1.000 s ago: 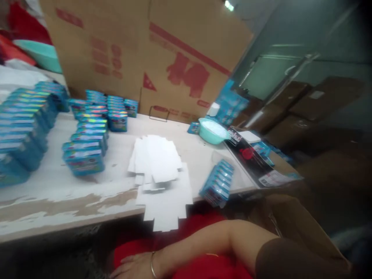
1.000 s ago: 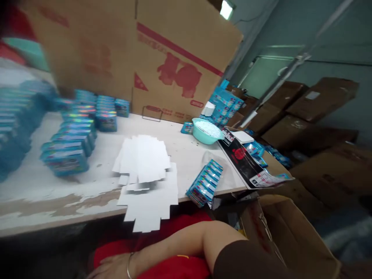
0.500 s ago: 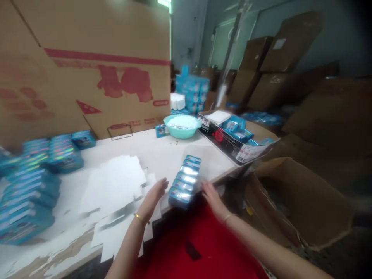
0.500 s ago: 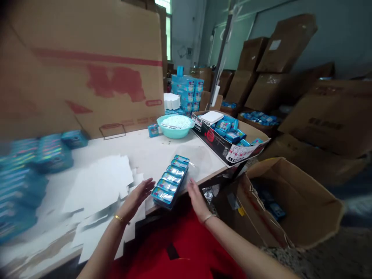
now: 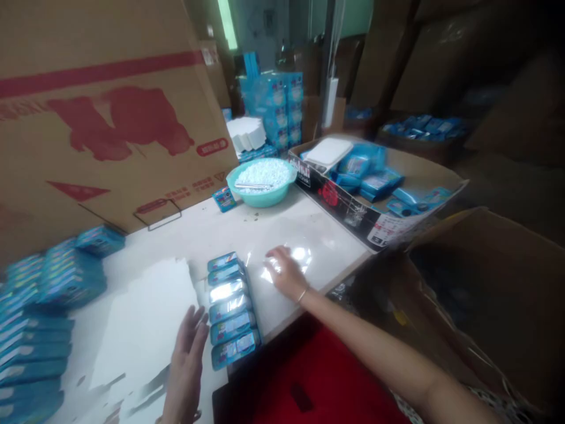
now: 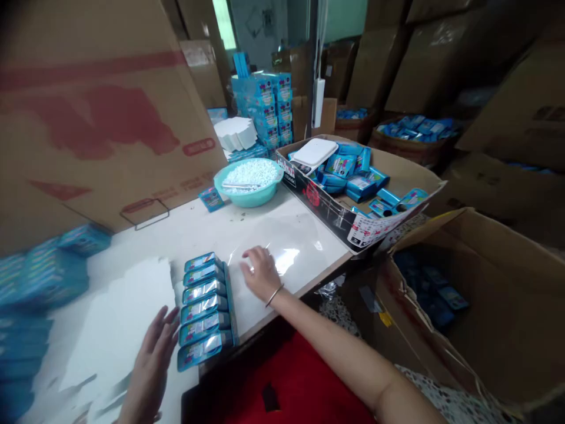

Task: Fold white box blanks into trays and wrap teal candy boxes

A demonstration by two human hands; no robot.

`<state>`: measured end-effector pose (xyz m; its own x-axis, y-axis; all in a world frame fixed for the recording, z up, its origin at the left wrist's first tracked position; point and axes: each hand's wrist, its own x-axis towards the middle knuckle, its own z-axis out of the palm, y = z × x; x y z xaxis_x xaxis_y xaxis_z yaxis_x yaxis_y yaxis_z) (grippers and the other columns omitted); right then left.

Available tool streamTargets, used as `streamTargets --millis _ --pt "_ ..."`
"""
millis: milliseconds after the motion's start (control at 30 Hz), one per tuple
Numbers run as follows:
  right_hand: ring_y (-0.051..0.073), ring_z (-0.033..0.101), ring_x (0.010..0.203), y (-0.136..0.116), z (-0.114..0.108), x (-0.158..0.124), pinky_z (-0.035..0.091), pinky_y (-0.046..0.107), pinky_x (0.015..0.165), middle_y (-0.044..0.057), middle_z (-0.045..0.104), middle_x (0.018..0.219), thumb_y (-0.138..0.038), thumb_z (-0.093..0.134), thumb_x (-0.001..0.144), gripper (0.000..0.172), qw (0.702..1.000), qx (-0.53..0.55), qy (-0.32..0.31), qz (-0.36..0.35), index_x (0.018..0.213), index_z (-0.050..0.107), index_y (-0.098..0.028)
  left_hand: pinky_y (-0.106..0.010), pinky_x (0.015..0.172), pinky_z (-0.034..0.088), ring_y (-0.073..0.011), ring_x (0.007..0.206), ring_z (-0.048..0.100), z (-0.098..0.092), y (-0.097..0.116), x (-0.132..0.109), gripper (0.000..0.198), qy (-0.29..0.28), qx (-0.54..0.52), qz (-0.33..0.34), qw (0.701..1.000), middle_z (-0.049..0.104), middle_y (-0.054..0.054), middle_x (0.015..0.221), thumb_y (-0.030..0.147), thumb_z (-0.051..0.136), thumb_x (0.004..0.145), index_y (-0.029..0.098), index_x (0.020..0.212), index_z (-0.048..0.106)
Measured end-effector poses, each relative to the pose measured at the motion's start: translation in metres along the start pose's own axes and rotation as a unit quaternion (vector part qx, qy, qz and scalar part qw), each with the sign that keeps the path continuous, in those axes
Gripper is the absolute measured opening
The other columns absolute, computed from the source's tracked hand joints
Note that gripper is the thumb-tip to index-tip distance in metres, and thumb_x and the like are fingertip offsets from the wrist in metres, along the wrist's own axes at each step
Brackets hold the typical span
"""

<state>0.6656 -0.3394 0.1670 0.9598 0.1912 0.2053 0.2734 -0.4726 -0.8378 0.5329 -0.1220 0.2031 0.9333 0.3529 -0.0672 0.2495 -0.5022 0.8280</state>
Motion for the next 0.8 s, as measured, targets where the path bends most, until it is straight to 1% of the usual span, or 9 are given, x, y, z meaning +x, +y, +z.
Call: streamTargets --millis 67,133,200,267,333,400,467,633,800 --pt "0.027 0.043 0.107 0.02 -0.005 0.021 0.032 0.046 0.097 0.011 0.053 0.106 -0.036 0.046 0.092 0.023 0.998 -0.059 -0.003 0.008 0.101 0.053 -0.017 -0.046 0.102 0.043 -0.0273 0.124 0.048 -0.004 0.023 -0.006 0.054 0.064 -0.022 -0.024 0.997 0.05 -0.002 0.135 0.054 0.049 0.082 0.037 0.133 0.041" --pt "0.027 0.044 0.1 0.036 -0.001 0.033 0.034 0.045 0.091 0.01 0.053 0.096 -0.036 0.053 0.089 0.019 0.994 -0.103 -0.036 -0.001 0.091 0.054 -0.018 -0.046 0.104 0.041 -0.0279 0.122 0.049 -0.002 0.05 -0.013 0.047 0.072 -0.021 -0.008 0.997 0.052 -0.001 0.131 0.052 0.052 0.081 0.035 0.125 0.049" --pt "0.025 0.045 0.095 0.047 0.007 0.036 0.036 0.042 0.087 0.009 0.053 0.092 -0.03 0.056 0.088 0.013 0.989 -0.132 -0.071 -0.018 0.084 0.054 -0.018 -0.044 0.105 0.039 -0.0275 0.12 0.049 0.006 0.072 -0.019 0.041 0.035 -0.003 0.056 0.998 0.053 0.0 0.129 0.048 0.054 0.081 0.036 0.12 0.054" --pt "0.024 0.045 0.092 0.053 0.014 0.037 0.036 0.039 0.085 0.008 0.053 0.091 -0.021 0.052 0.09 0.009 0.984 -0.15 -0.088 -0.03 0.081 0.054 -0.018 -0.04 0.105 0.039 -0.0265 0.121 0.049 0.018 0.085 -0.021 0.038 -0.015 0.009 0.116 0.993 0.054 0.001 0.127 0.043 0.058 0.08 0.039 0.118 0.056" --pt "0.021 0.046 0.089 0.057 0.013 0.038 0.036 0.036 0.083 0.007 0.053 0.088 -0.017 0.048 0.091 0.013 0.982 -0.156 -0.097 -0.04 0.079 0.053 -0.018 -0.039 0.105 0.038 -0.0264 0.121 0.048 0.034 0.089 -0.022 0.037 -0.063 0.011 0.125 0.99 0.056 0.001 0.126 0.04 0.061 0.078 0.039 0.115 0.059" --pt "0.018 0.047 0.083 0.057 0.003 0.041 0.038 0.032 0.079 0.004 0.053 0.082 -0.02 0.047 0.092 0.018 0.982 -0.147 -0.101 -0.053 0.075 0.052 -0.019 -0.039 0.104 0.039 -0.0262 0.121 0.049 0.052 0.089 -0.021 0.036 -0.109 -0.032 0.079 0.99 0.057 -0.001 0.126 0.041 0.061 0.079 0.036 0.115 0.059" --pt "0.016 0.048 0.076 0.055 -0.013 0.041 0.04 0.027 0.075 0.001 0.051 0.077 -0.024 0.047 0.093 0.021 0.984 -0.129 -0.099 -0.07 0.073 0.051 -0.019 -0.038 0.103 0.04 -0.0249 0.12 0.05 0.072 0.087 -0.017 0.038 -0.138 -0.12 0.015 0.983 0.056 -0.004 0.127 0.042 0.059 0.081 0.031 0.117 0.057" --pt "0.014 0.049 0.077 0.033 -0.06 0.023 0.041 0.025 0.075 -0.001 0.049 0.077 -0.031 0.044 0.094 0.022 0.987 -0.082 -0.07 -0.117 0.075 0.048 -0.021 -0.034 0.106 0.037 -0.0219 0.122 0.049 0.12 0.085 0.004 0.047 -0.08 -0.33 -0.063 0.939 0.053 -0.009 0.131 0.035 0.064 0.079 0.022 0.122 0.05" --pt "0.017 0.05 0.077 0.02 -0.086 0.002 0.042 0.031 0.076 0.001 0.05 0.076 -0.033 0.044 0.093 0.023 0.99 -0.034 -0.027 -0.133 0.074 0.049 -0.021 -0.033 0.101 0.041 -0.0214 0.114 0.056 0.151 0.089 0.013 0.042 -0.07 -0.477 -0.156 0.862 0.055 -0.013 0.126 0.023 0.068 0.074 0.016 0.113 0.054"
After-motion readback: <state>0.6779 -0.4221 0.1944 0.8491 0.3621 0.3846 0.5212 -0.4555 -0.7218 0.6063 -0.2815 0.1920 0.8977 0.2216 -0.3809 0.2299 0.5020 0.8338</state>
